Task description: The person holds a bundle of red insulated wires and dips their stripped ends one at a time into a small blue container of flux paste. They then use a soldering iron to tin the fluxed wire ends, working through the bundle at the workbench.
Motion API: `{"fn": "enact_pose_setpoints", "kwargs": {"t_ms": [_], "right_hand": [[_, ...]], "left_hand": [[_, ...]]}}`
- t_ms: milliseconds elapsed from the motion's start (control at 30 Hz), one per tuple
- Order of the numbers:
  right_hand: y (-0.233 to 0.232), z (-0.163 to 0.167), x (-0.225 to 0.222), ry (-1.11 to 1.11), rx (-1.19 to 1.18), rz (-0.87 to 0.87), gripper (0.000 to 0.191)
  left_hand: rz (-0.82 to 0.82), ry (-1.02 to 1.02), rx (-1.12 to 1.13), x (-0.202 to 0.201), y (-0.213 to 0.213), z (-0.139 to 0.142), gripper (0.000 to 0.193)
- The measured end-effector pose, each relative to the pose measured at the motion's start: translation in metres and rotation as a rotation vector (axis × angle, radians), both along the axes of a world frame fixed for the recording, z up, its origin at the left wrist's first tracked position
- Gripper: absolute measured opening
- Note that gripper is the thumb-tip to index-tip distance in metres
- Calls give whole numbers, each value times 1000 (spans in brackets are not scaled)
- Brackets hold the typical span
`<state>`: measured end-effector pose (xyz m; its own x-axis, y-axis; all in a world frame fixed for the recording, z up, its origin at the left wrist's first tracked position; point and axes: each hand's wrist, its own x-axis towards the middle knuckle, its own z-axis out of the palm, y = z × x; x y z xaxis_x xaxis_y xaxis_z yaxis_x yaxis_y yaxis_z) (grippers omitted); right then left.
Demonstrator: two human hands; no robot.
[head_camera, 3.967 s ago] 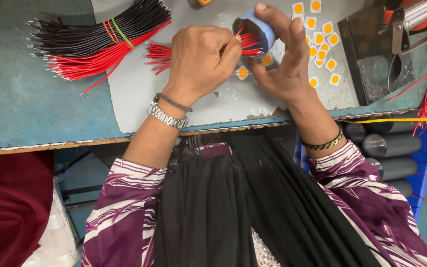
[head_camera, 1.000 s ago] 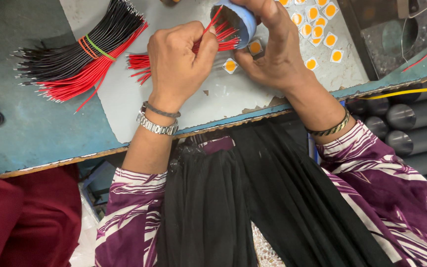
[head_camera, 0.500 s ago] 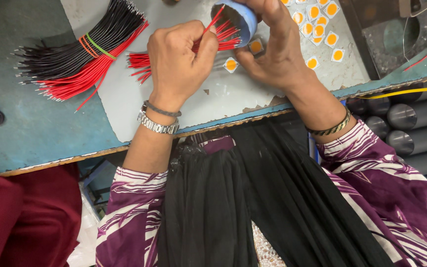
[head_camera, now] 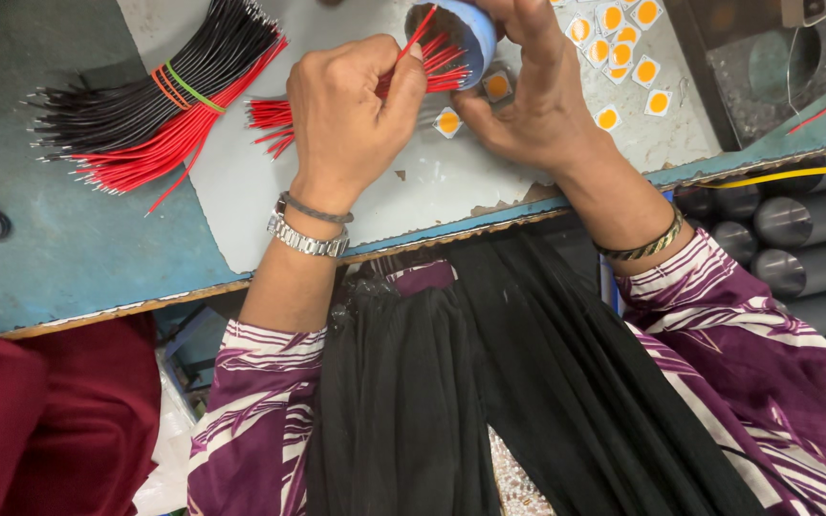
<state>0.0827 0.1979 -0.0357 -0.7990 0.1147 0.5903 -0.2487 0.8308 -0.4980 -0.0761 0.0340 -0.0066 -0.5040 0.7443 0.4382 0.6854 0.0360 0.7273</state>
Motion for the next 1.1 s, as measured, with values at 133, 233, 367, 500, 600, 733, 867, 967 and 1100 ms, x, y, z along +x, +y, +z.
{"fn": "enact_pose_setpoints", "kwargs": {"t_ms": [133, 233, 367, 500, 600, 733, 867, 967, 1100], "right_hand": [[0, -3, 3, -36, -42, -47, 125], [1, -4, 4, -43, -94, -67, 122], [1, -4, 4, 11, -73, -46, 121], [1, -1, 4, -17, -114, -59, 120], [1, 1, 2, 21, -92, -36, 120], [1, 1, 2, 18, -105, -90, 110], [4, 0, 3, 42, -96, -149, 103], [4, -2, 4, 27, -126, -148, 99], [4, -3, 4, 41, -89, -118, 96]], "left_hand": [[7, -19, 20, 0, 0, 0, 36], [-1, -28, 30, 0, -1, 1, 35], [7, -25, 28, 1, -1, 1, 35], [4, -20, 35, 1, -2, 1, 32], [-3, -16, 35, 1, -2, 2, 30], [-9, 3, 31, 1, -3, 3, 25], [-27, -17, 9, 0, -4, 4, 19], [-38, -18, -2, -1, -3, 5, 17], [-54, -56, -3, 0, -4, 6, 12]]}}
